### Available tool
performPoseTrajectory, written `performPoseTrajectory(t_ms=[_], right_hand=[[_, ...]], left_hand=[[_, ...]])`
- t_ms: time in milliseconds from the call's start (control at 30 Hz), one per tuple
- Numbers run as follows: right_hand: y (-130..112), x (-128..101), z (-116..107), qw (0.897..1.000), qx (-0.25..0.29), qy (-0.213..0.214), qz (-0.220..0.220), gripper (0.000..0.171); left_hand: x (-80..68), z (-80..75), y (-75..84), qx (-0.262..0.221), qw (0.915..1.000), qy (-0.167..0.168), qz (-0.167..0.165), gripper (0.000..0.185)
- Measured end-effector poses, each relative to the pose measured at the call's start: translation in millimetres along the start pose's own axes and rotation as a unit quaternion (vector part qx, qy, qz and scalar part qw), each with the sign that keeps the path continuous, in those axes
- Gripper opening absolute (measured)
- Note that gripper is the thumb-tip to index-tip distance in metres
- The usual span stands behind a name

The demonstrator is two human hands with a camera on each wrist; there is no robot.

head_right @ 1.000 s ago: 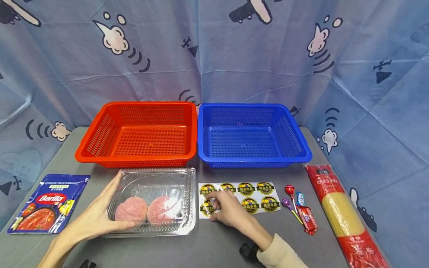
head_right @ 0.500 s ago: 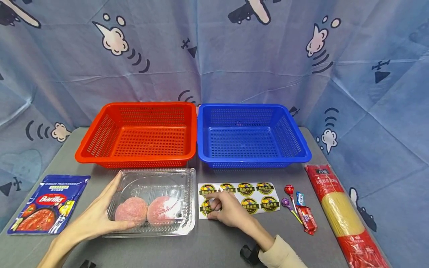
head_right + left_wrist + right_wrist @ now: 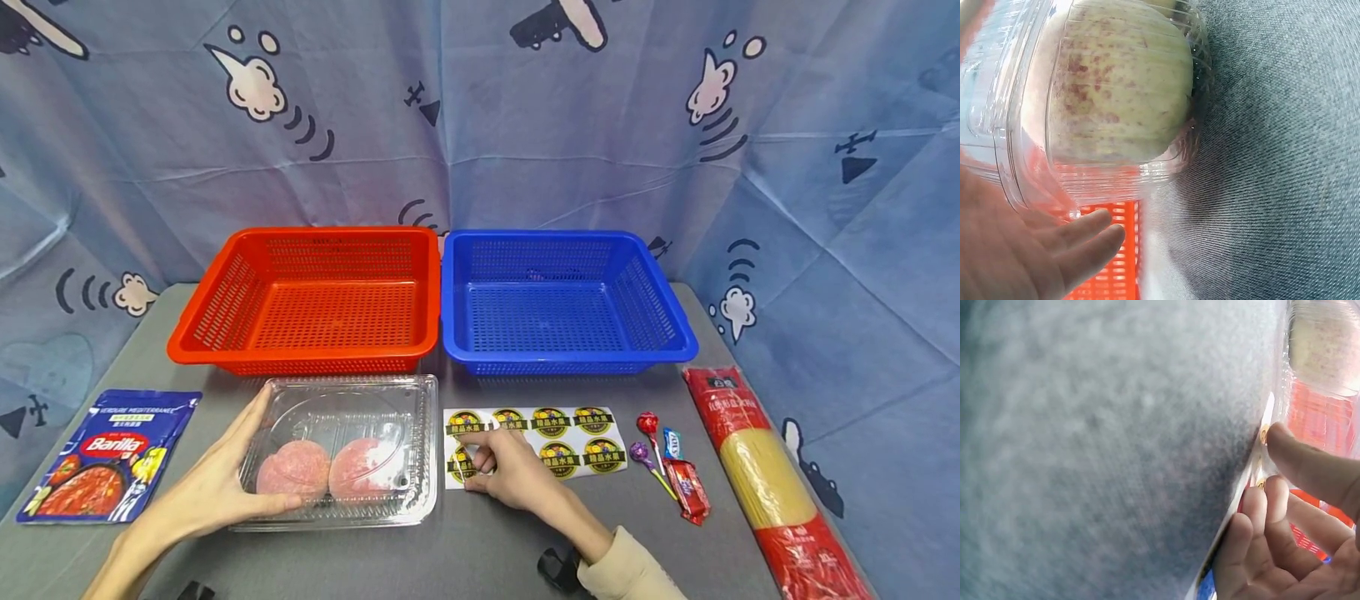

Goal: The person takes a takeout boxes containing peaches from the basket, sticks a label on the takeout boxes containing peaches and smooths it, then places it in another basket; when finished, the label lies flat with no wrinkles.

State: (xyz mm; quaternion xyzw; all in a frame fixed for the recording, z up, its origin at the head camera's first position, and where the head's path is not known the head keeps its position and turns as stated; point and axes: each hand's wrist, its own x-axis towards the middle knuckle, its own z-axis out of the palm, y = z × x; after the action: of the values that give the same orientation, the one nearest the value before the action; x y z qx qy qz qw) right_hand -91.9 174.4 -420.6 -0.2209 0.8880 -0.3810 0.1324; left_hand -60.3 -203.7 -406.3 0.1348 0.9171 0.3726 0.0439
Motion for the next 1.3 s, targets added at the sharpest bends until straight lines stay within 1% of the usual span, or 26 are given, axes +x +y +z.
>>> performPoseTrajectory(t_ms=[67, 167, 267, 300, 400, 433, 567, 700, 867, 1000, 1067, 1133, 1300], right_hand=[[0, 0, 0, 1.0, -0.001, 0.0, -0.003, 0.051], [0, 0, 0, 1.0, 0.002, 0.0, -0.001, 0.061], [0, 0, 0, 1.0, -0.001, 0.002, 0.0, 0.063], [1, 0, 0, 1.0, -0.002, 0.002, -0.001, 0.062], [2, 0, 0, 1.0, 0.001, 0.0, -0.004, 0.049], [2, -1, 0, 1.0, 0.005, -0.001, -0.004, 0.048], [3, -1, 0, 1.0, 0.02, -0.007, -0.001, 0.047], [4, -2, -1, 0.999, 0.029, -0.009, -0.01, 0.048], [7, -3, -1, 0.996, 0.088, -0.007, -0.022, 0.05], [8, -4, -4, 0.988, 0.157, -0.013, -0.011, 0.053], [7, -4, -6, 0.983, 0.182, -0.015, -0.002, 0.055], [5, -5, -7, 0.981, 0.193, -0.01, 0.0, 0.056], [-1, -5, -14, 0.982, 0.189, 0.012, -0.01, 0.056]], left_hand=[[0.3, -0.2, 0.1, 0.0, 1.0, 0.0, 0.001, 0.143], [0.4, -0.3, 0.1, 0.001, 1.0, 0.001, 0.001, 0.143], [0.3, -0.2, 0.1, 0.002, 1.0, 0.001, 0.001, 0.143], [0.3, -0.2, 0.1, 0.002, 1.0, 0.001, 0.001, 0.143], [0.5, 0.0, 0.3, 0.003, 1.0, 0.001, 0.003, 0.143], [0.5, 0.0, 0.3, 0.003, 1.0, 0.002, 0.004, 0.143], [0.1, 0.1, 0.6, 0.001, 1.0, 0.003, 0.005, 0.143], [-0.2, -0.1, 0.8, -0.002, 1.0, 0.002, 0.003, 0.143], [-0.7, -0.2, 0.8, -0.003, 1.0, 0.001, 0.001, 0.143], [-1.2, -0.1, 0.3, -0.003, 1.0, 0.001, 0.001, 0.143], [-1.3, 0.0, -0.1, -0.003, 1.0, 0.002, 0.002, 0.143], [-1.0, 0.1, -0.5, -0.002, 1.0, 0.002, 0.002, 0.143], [0.2, 0.8, -0.8, 0.001, 1.0, 0.0, 0.001, 0.143]])
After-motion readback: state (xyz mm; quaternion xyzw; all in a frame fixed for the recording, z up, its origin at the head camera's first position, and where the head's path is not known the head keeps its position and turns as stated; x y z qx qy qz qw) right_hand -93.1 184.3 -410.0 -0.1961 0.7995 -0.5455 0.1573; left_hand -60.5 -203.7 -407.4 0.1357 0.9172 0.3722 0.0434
